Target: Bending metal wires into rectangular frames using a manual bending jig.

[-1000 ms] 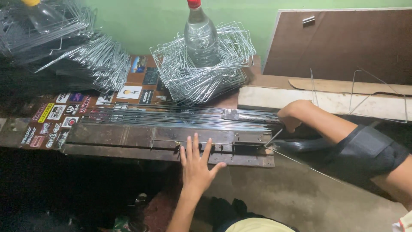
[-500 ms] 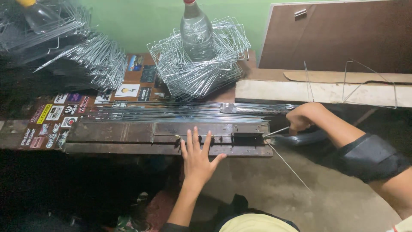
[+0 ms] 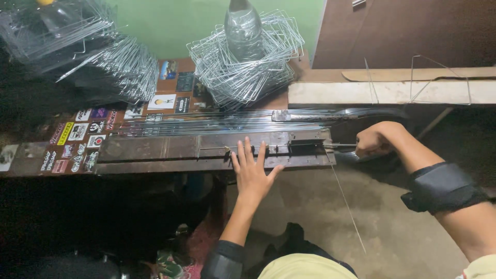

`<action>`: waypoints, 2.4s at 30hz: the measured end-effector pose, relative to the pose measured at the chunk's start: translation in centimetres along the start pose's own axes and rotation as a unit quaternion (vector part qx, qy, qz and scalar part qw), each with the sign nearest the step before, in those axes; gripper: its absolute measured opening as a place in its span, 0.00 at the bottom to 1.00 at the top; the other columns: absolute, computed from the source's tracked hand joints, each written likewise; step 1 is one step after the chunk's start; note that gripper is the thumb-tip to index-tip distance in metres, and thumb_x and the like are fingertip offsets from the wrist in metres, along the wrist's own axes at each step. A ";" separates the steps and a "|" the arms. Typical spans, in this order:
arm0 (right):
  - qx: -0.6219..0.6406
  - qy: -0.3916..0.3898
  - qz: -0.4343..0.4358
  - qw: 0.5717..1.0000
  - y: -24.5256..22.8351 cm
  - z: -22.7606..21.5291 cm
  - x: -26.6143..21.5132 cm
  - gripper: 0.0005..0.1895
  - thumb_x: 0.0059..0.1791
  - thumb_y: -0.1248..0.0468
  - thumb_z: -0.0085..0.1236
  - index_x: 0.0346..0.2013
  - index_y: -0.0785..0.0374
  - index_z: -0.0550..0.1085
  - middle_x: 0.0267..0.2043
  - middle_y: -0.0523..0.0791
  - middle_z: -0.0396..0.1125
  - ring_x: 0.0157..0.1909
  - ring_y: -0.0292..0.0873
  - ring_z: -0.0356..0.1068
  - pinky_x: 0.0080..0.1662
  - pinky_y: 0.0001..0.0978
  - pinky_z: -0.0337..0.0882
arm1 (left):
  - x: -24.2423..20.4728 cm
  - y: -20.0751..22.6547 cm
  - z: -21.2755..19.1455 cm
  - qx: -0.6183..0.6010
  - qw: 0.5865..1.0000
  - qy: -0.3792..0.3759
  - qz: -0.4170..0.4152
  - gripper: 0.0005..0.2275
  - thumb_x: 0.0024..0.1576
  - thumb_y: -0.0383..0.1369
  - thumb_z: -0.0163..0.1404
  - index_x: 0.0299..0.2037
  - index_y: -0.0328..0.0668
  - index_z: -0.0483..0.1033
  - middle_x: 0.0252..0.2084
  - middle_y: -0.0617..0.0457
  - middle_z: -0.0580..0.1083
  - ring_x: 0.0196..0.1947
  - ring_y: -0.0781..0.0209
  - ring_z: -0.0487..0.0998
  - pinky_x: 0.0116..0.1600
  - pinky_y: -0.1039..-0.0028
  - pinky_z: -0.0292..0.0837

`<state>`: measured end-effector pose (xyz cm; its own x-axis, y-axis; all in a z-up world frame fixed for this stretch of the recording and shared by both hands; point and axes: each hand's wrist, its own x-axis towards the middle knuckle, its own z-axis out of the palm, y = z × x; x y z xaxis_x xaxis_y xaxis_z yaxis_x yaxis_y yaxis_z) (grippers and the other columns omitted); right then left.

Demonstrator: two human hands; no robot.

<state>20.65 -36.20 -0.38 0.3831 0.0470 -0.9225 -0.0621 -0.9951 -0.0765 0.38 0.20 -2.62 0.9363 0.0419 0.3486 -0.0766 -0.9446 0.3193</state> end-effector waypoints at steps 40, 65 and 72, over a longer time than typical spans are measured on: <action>0.146 0.323 -0.256 0.899 -0.9 21.3 -4.0 0.18 0.50 0.53 0.52 0.39 0.63 0.80 0.35 0.44 0.81 0.39 0.40 0.80 0.46 0.36 0.76 | -0.2 -0.6 -0.3 -0.121 0.992 0.043 0.016 0.28 0.59 0.48 0.53 0.67 0.45 0.67 0.75 0.35 0.53 0.76 0.32 0.46 0.74 0.39 0.35; 0.363 0.566 -0.328 0.664 -2.1 25.3 -11.0 0.12 0.53 0.67 0.57 0.50 0.68 0.78 0.37 0.45 0.77 0.35 0.31 0.71 0.38 0.23 0.69 | 1.6 2.2 -12.8 -0.203 0.956 0.206 0.057 0.04 0.58 0.25 0.56 0.41 0.42 0.78 0.39 0.51 0.75 0.43 0.47 0.75 0.50 0.61 0.69; 0.227 0.682 -0.243 0.651 -2.0 21.6 -12.7 0.10 0.56 0.62 0.60 0.49 0.61 0.80 0.40 0.49 0.76 0.40 0.45 0.78 0.41 0.33 0.74 | -3.0 -0.4 -10.7 -0.211 0.973 0.076 -0.048 0.05 0.58 0.28 0.54 0.43 0.44 0.80 0.41 0.45 0.79 0.42 0.39 0.79 0.42 0.55 0.74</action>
<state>-3.98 -32.92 3.35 0.9023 -0.0817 0.4234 0.2250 -0.7483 -0.6240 -6.03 3.96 5.58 0.8871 0.2017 0.4151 -0.1544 -0.7179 0.6789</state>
